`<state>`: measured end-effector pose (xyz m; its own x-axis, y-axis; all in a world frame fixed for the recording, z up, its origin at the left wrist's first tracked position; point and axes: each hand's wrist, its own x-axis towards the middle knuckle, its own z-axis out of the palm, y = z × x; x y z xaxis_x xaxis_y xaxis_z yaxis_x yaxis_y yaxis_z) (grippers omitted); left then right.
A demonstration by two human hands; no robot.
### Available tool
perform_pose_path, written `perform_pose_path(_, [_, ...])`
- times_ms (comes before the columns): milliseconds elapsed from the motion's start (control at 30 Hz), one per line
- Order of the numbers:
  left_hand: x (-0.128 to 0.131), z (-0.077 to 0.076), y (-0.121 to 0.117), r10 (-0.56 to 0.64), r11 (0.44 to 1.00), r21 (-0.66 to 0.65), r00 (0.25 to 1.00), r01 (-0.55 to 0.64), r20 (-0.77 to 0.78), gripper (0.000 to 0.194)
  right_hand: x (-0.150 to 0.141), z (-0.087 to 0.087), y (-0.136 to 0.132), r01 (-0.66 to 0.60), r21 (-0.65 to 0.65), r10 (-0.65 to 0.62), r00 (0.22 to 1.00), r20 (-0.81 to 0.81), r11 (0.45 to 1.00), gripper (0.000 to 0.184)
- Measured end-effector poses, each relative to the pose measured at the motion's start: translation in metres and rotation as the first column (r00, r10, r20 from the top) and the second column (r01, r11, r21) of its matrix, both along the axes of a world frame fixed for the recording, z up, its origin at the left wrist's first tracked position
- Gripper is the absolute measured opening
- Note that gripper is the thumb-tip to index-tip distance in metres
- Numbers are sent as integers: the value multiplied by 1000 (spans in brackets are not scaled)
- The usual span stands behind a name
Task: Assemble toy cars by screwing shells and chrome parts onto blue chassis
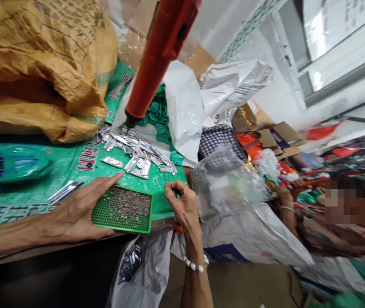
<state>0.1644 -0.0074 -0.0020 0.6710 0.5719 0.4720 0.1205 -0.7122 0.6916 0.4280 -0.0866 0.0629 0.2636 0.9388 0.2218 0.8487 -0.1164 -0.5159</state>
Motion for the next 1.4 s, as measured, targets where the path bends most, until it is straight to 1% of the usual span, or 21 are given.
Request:
perform_pose_path(67, [0,-1,-1,18,1000,-3,999,-18,-38,107,25,-16,-10,162,-8,-162,987,-7,987,26])
perform_pose_path(133, [1,-3,-2,44,999,2,998,-44,-52,102,46,-32,-21,301,-18,-301,954,0,953,26])
perform_pose_path(200, [2,-5,-3,63,998,9,997,-63,-51,99,61,-45,-31,402,-28,-402,916,9,915,26])
perform_pose_path(267, [3,-7,-5,75,997,9,996,-75,-50,96,70,-55,-38,462,-38,-462,887,18,886,31])
perform_pose_path(367, [3,-7,-6,103,995,10,992,-103,-68,89,78,-64,-43,506,-40,-505,862,34,861,35])
perform_pose_path(433, [1,-6,-4,128,991,34,989,-126,-78,85,83,-68,-42,519,-27,-518,855,43,854,36])
perform_pose_path(500, [0,-5,-2,121,990,82,988,-114,-93,86,87,-73,-38,523,-10,-522,851,51,852,37])
perform_pose_path(567, [-1,-4,1,87,991,116,990,-74,-113,89,90,-78,-33,520,6,-520,852,56,854,37])
perform_pose_path(600, [-2,-3,1,78,991,117,990,-65,-118,90,91,-81,-31,517,14,-517,854,56,856,37])
perform_pose_path(667, [-1,-4,0,96,992,90,990,-86,-105,87,91,-83,-29,508,29,-509,859,49,861,38])
perform_pose_path(767, [0,-5,-4,122,992,31,988,-120,-90,84,87,-80,-32,508,53,-510,860,25,860,36])
perform_pose_path(867, [1,-6,-7,106,994,18,989,-105,-101,86,75,-67,-43,535,100,-537,844,-12,839,31])
perform_pose_path(900, [1,-6,-7,106,994,19,990,-104,-96,85,68,-61,-48,548,120,-549,835,-29,828,31])
perform_pose_path(1000, [1,-5,-7,105,994,31,993,-104,-54,85,37,-48,-63,571,156,-561,821,-108,806,46])
perform_pose_path(1067, [2,-4,-6,119,992,49,993,-118,-26,88,10,-43,-67,539,127,-516,838,-178,833,49])
perform_pose_path(1133, [2,-2,-5,138,988,67,990,-137,-7,93,-18,-40,-66,460,81,-430,869,-244,884,48])
perform_pose_path(1200, [1,2,-4,140,987,75,990,-140,7,98,-42,-39,-59,378,47,-345,882,-323,924,48])
perform_pose_path(1300, [-4,7,-3,91,988,119,995,-96,49,100,-68,-36,-46,332,12,-289,839,-462,943,55])
perform_pose_path(1400, [-8,11,-4,7,983,182,995,-24,95,96,-83,-35,-41,371,-7,-312,771,-554,929,63])
